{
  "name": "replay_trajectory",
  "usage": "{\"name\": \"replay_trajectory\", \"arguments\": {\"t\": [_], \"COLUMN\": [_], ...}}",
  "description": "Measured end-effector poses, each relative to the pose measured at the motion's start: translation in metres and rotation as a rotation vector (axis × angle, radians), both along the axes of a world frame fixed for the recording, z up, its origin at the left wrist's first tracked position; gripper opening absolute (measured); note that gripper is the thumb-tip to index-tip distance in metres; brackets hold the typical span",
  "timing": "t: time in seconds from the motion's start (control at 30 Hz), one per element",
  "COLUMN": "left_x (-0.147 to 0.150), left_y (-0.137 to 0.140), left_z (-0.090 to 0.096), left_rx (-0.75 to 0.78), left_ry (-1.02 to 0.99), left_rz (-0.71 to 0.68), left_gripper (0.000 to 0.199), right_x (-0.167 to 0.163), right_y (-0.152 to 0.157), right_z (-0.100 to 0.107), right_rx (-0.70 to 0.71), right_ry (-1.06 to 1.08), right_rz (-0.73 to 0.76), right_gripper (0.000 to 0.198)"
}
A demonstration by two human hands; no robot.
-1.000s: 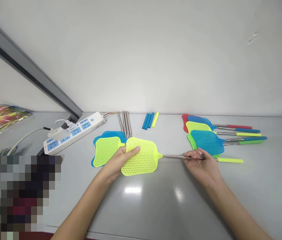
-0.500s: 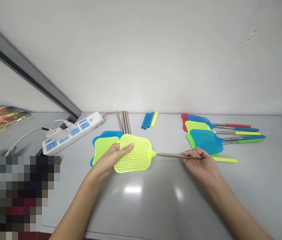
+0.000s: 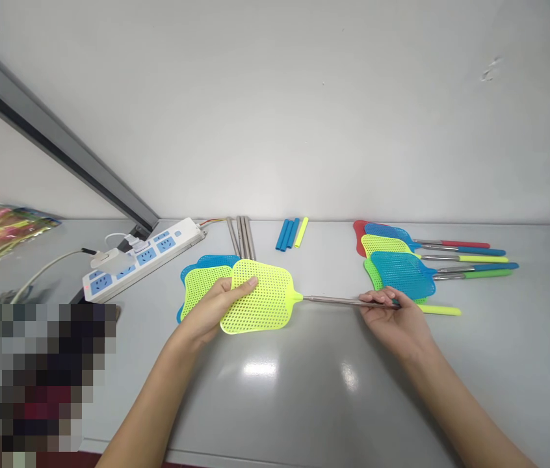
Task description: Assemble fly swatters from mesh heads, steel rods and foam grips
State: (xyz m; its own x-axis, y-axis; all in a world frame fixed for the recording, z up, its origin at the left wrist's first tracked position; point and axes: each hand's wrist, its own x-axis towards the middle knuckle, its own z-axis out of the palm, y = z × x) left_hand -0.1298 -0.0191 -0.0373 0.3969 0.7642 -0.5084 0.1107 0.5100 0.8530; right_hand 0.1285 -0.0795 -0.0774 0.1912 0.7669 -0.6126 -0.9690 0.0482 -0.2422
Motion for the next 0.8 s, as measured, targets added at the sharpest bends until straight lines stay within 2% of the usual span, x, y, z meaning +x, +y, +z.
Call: {"name": "replay_trajectory", "arguments": {"t": [0.13, 0.23, 0.5, 0.67, 0.8], "left_x": [-0.001, 0.0, 0.005, 0.009, 0.014], "left_y": [0.001, 0.001, -0.007, -0.016, -0.019], "left_z": [0.002, 0.0, -0.003, -0.001, -0.001], "left_rx": [-0.019, -0.014, 0.004, -0.014, 0.0], "left_ry": [0.009, 0.016, 0.072, 0.021, 0.013], "left_rz": [0.054, 0.058, -0.051, -0.058, -0.067], "left_gripper": [0.029, 0.03, 0.037, 0.046, 0.047], "right_x": [0.005, 0.008, 0.015, 0.016, 0.015], "right_y": [0.001, 0.001, -0.001, -0.002, -0.003], "right_z": [-0.002, -0.002, -0.006, -0.007, -0.007], "right_rx": [0.044, 0.024, 0.128, 0.111, 0.145], "right_ry": [-0.052, -0.021, -0.061, -0.029, -0.096], "right_rz": [-0.024, -0.06, -0.082, -0.13, -0.176], "right_gripper": [0.021, 0.02, 0.029, 0.03, 0.032]}}
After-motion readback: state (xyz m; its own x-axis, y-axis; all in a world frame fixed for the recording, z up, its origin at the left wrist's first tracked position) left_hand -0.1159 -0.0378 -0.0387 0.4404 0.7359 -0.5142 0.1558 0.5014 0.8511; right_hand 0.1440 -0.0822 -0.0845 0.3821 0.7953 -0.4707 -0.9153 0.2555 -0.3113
